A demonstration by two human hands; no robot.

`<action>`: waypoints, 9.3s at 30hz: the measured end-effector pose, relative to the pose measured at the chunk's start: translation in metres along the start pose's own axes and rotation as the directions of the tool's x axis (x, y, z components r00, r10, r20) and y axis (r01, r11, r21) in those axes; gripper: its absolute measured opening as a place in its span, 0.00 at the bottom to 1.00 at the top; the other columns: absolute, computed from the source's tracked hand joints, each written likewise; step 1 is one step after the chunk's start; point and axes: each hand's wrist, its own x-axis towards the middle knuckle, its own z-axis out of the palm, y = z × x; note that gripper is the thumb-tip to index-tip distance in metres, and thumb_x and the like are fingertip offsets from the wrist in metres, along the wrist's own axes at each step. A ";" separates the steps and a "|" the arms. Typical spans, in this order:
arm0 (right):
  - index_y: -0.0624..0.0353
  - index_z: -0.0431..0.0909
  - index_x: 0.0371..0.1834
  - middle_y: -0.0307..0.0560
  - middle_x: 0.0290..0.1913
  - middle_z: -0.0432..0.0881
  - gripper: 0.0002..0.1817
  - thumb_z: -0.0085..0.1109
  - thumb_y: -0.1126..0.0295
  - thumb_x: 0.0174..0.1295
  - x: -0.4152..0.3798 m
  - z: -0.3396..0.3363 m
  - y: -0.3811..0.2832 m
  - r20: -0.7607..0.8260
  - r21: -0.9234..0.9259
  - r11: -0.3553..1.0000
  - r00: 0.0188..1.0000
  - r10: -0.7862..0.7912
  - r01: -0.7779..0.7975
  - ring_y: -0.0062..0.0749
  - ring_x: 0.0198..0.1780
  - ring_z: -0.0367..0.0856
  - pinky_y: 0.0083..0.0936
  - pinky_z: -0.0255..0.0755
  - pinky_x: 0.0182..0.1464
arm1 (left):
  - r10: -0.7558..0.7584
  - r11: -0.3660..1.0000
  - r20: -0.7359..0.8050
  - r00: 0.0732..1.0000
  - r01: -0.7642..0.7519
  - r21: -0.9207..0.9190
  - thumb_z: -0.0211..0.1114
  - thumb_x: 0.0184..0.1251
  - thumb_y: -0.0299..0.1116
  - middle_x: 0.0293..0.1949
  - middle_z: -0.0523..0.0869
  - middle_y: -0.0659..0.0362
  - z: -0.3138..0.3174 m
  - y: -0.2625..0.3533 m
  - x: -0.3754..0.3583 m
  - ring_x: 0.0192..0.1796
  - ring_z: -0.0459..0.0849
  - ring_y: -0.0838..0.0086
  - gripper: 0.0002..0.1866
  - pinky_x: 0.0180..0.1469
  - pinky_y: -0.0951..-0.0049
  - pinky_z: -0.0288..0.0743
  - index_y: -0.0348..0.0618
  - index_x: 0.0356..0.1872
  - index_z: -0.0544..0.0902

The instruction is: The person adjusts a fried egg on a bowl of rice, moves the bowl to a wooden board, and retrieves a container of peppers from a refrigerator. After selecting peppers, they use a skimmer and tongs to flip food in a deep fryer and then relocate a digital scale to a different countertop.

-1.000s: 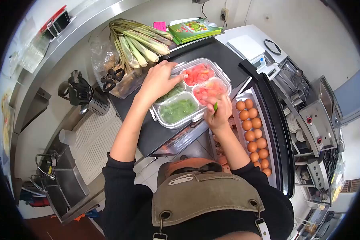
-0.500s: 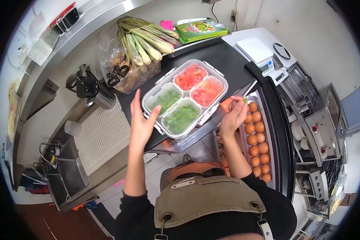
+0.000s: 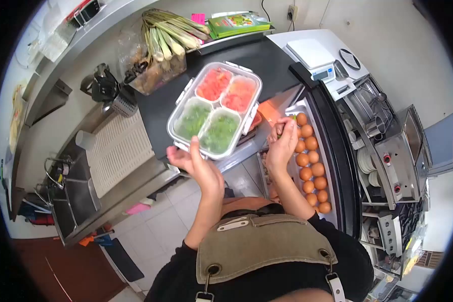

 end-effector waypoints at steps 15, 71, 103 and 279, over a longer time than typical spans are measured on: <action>0.59 0.69 0.30 0.34 0.25 0.59 0.14 0.38 0.65 0.70 0.015 -0.121 -0.141 -0.172 -0.184 0.954 0.947 -0.270 0.238 0.15 0.25 0.56 0.13 0.52 0.27 | -0.448 0.892 0.103 0.888 0.452 -0.011 0.55 0.54 0.36 0.54 0.74 0.53 -0.112 0.008 -0.121 0.57 0.74 0.63 0.27 0.60 0.60 0.66 0.38 0.57 0.66; 0.60 0.65 0.60 0.42 0.40 0.74 0.19 0.40 0.70 0.66 -0.212 -0.304 -0.233 -0.261 0.343 0.898 0.890 0.373 -0.276 0.24 0.35 0.73 0.20 0.68 0.41 | -0.678 0.715 0.371 -0.635 -0.453 0.532 0.61 0.58 0.32 0.58 0.71 0.47 -0.261 -0.262 -0.284 0.56 0.73 0.60 0.29 0.59 0.66 0.66 0.34 0.60 0.64; 0.69 0.53 0.64 0.73 0.62 0.50 0.33 0.52 0.62 0.60 0.033 -0.387 -0.122 -0.173 -0.891 0.360 0.940 0.294 -0.276 0.69 0.62 0.46 0.56 0.41 0.65 | -0.730 -0.292 0.378 -0.569 0.760 0.581 0.44 0.70 0.51 0.56 0.72 0.54 0.108 -0.313 -0.353 0.63 0.66 0.63 0.22 0.65 0.58 0.57 0.48 0.56 0.69; 0.58 0.78 0.38 0.48 0.38 0.79 0.12 0.59 0.67 0.51 0.504 -0.840 -0.452 -0.289 -0.478 -0.867 0.957 0.008 -0.137 0.37 0.38 0.81 0.31 0.76 0.36 | -0.655 0.202 0.174 -0.735 0.052 0.978 0.47 0.69 0.37 0.26 0.76 0.61 0.538 -0.472 -0.547 0.25 0.71 0.81 0.23 0.28 0.83 0.66 0.31 0.58 0.69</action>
